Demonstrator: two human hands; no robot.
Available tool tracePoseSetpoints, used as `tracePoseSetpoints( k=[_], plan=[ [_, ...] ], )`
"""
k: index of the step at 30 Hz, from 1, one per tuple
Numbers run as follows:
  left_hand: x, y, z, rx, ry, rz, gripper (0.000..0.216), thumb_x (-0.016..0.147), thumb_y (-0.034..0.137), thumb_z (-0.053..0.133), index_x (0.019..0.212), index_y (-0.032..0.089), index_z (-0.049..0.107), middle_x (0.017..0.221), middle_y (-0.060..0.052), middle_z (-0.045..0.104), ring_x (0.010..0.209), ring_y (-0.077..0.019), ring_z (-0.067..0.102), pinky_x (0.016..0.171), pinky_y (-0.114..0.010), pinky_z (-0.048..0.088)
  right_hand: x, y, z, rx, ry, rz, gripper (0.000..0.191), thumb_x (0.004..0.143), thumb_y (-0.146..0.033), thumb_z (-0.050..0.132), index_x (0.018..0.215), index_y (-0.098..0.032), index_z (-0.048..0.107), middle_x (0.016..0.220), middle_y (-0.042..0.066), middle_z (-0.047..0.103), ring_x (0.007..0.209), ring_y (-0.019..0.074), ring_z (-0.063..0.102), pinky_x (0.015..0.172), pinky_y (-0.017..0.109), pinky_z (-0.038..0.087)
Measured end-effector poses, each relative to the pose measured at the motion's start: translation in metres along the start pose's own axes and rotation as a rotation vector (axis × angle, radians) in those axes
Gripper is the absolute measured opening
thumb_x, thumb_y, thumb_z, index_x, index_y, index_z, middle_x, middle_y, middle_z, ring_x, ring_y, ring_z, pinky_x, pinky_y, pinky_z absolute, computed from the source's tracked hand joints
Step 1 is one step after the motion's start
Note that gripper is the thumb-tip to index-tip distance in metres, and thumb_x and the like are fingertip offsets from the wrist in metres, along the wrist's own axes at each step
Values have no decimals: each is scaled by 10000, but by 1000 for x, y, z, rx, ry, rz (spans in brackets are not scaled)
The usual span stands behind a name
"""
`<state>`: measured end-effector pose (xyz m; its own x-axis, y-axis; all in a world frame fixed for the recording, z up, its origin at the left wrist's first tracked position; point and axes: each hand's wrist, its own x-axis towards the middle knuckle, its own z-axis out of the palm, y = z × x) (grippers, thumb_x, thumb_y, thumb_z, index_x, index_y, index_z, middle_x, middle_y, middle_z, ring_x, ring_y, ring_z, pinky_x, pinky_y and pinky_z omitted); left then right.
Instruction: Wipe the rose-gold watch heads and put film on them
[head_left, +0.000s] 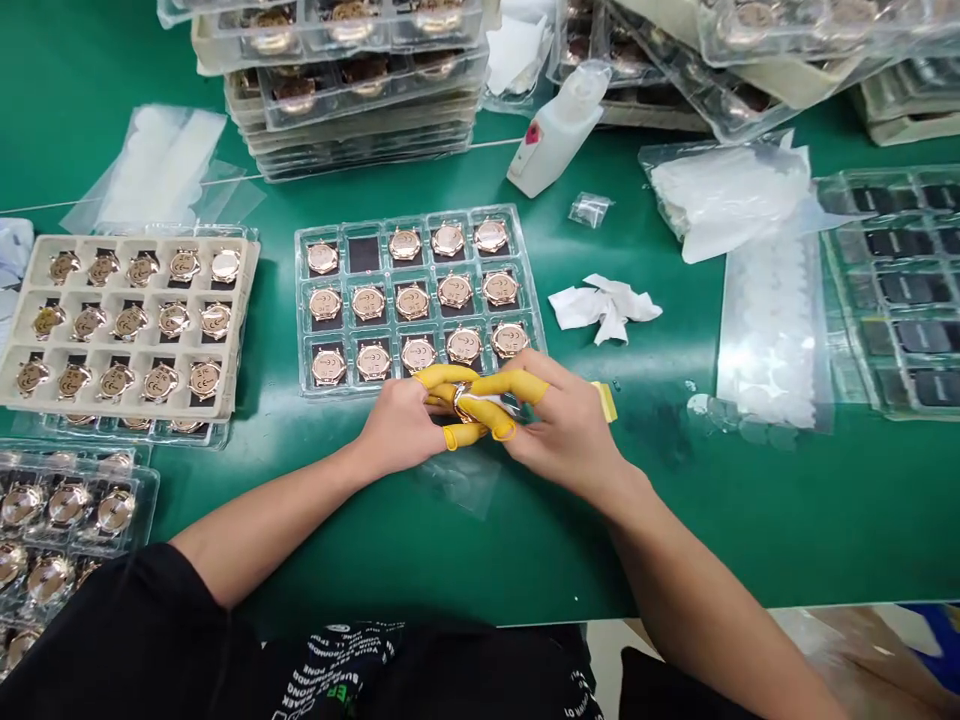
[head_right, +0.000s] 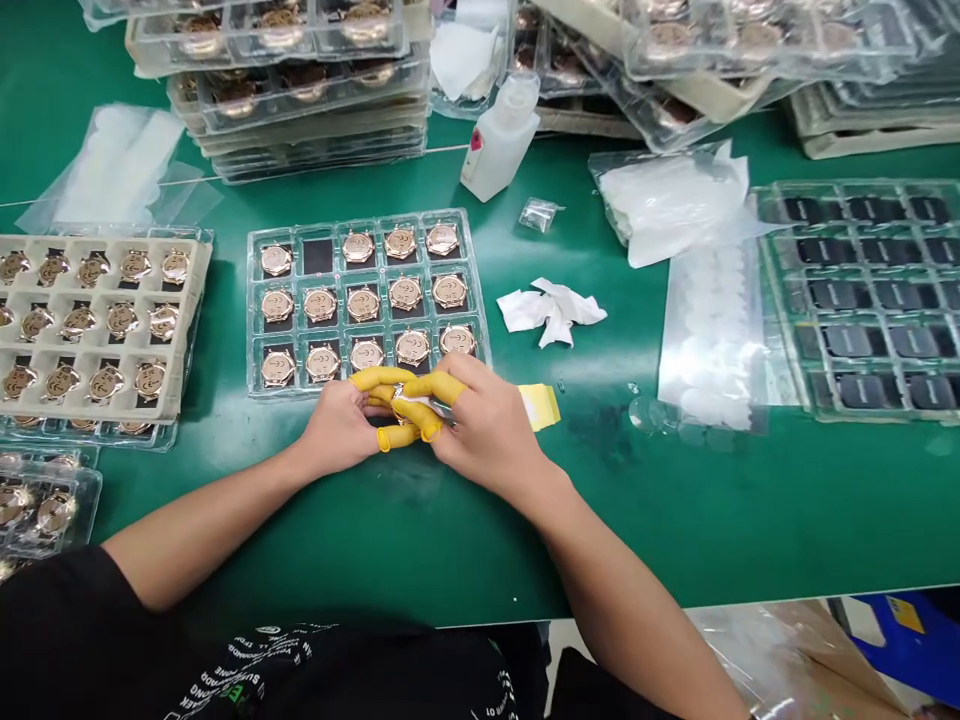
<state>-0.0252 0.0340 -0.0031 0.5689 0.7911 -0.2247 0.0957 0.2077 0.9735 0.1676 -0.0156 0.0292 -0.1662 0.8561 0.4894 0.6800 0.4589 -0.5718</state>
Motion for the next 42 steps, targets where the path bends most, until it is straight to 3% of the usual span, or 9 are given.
tracePoseSetpoints(
  k=[3, 7, 10, 15, 19, 33, 37, 42],
  plan=[
    [1, 0, -1, -14, 7, 5, 535, 713, 219, 886, 1228, 177, 748, 956, -29, 837, 882, -187, 827, 925, -340, 697, 1, 5, 3, -82, 47, 32, 19, 957, -218, 729, 953, -236, 723, 791, 29, 648, 708, 163, 594, 601, 309, 449],
    [0, -1, -1, -23, -1, -3, 561, 701, 194, 896, 1241, 183, 743, 1019, -40, 842, 924, -198, 832, 947, -353, 697, -3, 7, 1, -22, -29, 63, 13, 966, -244, 718, 967, -246, 730, 805, 29, 658, 709, 165, 606, 600, 311, 446],
    [-1, -1, 0, -12, 6, 12, 536, 715, 201, 888, 1232, 180, 747, 999, -38, 842, 915, -197, 832, 949, -355, 697, -6, 7, 1, -86, 39, 109, 23, 963, -243, 721, 940, -240, 718, 802, 31, 654, 714, 166, 597, 608, 315, 431],
    [-1, -1, 0, -6, 9, 25, 520, 717, 216, 881, 1219, 179, 749, 1008, -39, 841, 903, -189, 829, 929, -338, 700, -9, 6, 3, -25, 12, 71, 14, 964, -231, 725, 958, -239, 715, 785, 17, 636, 685, 151, 590, 575, 298, 414],
    [-1, 0, 0, -8, 12, 14, 535, 720, 213, 883, 1235, 172, 744, 1014, -46, 842, 898, -187, 829, 936, -341, 698, -9, 5, 8, -92, 89, 104, 26, 965, -227, 728, 946, -226, 712, 787, 22, 637, 697, 155, 599, 578, 301, 415],
    [-4, -2, 0, -16, 22, 17, 544, 707, 209, 898, 1229, 174, 750, 1022, -50, 847, 917, -208, 838, 939, -358, 703, -12, 4, 13, -77, 101, 133, 58, 970, -267, 718, 920, -238, 715, 779, 24, 632, 686, 161, 591, 588, 312, 443],
    [-5, -2, 0, -16, 17, 15, 545, 684, 191, 900, 1209, 165, 755, 1023, -57, 847, 934, -210, 837, 934, -344, 702, -13, 5, 15, 6, 76, 77, 38, 973, -256, 711, 937, -245, 709, 784, 18, 633, 701, 163, 589, 606, 310, 450],
    [-5, -2, 1, -7, 34, 21, 523, 706, 209, 895, 1209, 168, 756, 1023, -52, 847, 925, -203, 837, 929, -343, 704, -15, 4, 19, -2, 132, 117, 39, 957, -237, 727, 926, -239, 704, 786, 19, 620, 706, 161, 582, 609, 311, 435]
  ],
)
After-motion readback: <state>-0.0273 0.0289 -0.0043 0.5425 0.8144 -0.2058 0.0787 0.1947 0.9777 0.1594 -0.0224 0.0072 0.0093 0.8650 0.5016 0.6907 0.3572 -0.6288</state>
